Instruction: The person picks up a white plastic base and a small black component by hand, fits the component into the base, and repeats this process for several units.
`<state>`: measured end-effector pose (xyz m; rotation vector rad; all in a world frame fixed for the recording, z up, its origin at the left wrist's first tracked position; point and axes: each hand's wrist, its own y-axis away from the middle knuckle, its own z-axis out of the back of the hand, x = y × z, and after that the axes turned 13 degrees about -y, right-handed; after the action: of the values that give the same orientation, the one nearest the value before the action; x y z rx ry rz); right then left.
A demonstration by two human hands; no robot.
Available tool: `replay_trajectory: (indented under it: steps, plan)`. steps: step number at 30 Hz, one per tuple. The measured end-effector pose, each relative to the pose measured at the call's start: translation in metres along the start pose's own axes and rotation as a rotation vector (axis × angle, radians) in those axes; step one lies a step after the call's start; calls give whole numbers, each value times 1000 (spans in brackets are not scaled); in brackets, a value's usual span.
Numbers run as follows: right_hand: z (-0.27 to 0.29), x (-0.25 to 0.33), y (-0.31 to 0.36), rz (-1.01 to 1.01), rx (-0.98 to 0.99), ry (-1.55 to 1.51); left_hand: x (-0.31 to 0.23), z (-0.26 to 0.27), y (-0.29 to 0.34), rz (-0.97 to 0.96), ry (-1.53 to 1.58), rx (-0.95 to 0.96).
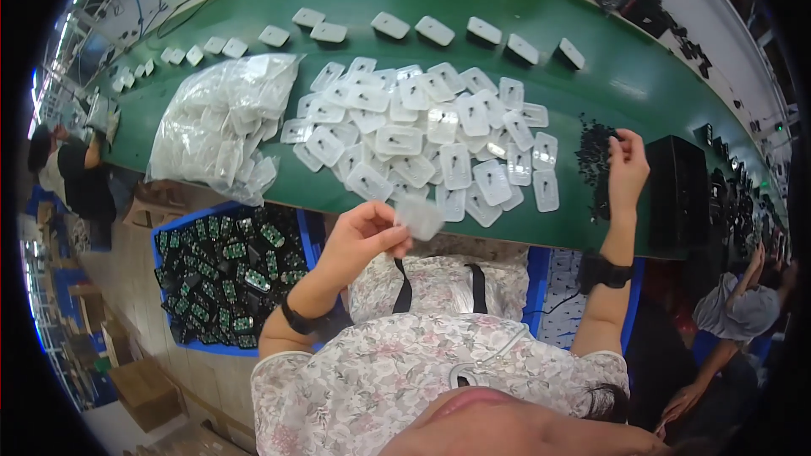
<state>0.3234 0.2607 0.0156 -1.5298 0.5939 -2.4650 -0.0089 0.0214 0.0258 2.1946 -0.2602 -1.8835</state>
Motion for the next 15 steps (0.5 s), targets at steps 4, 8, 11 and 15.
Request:
replay_trajectory:
  steps: [4, 8, 11, 15]
  plan:
    - [1, 9, -18, 359, -115, 123, -14, -43, -41, -55, 118, 8]
    - [5, 6, -27, 8, 15, -365, -19, -73, -68, -56, 104, 21]
    - [-10, 44, 4, -153, 344, -698, -23, -97, -81, -65, 91, 22]
    - [-25, 60, 17, -317, 413, -900, -30, -132, -96, -80, 118, 34]
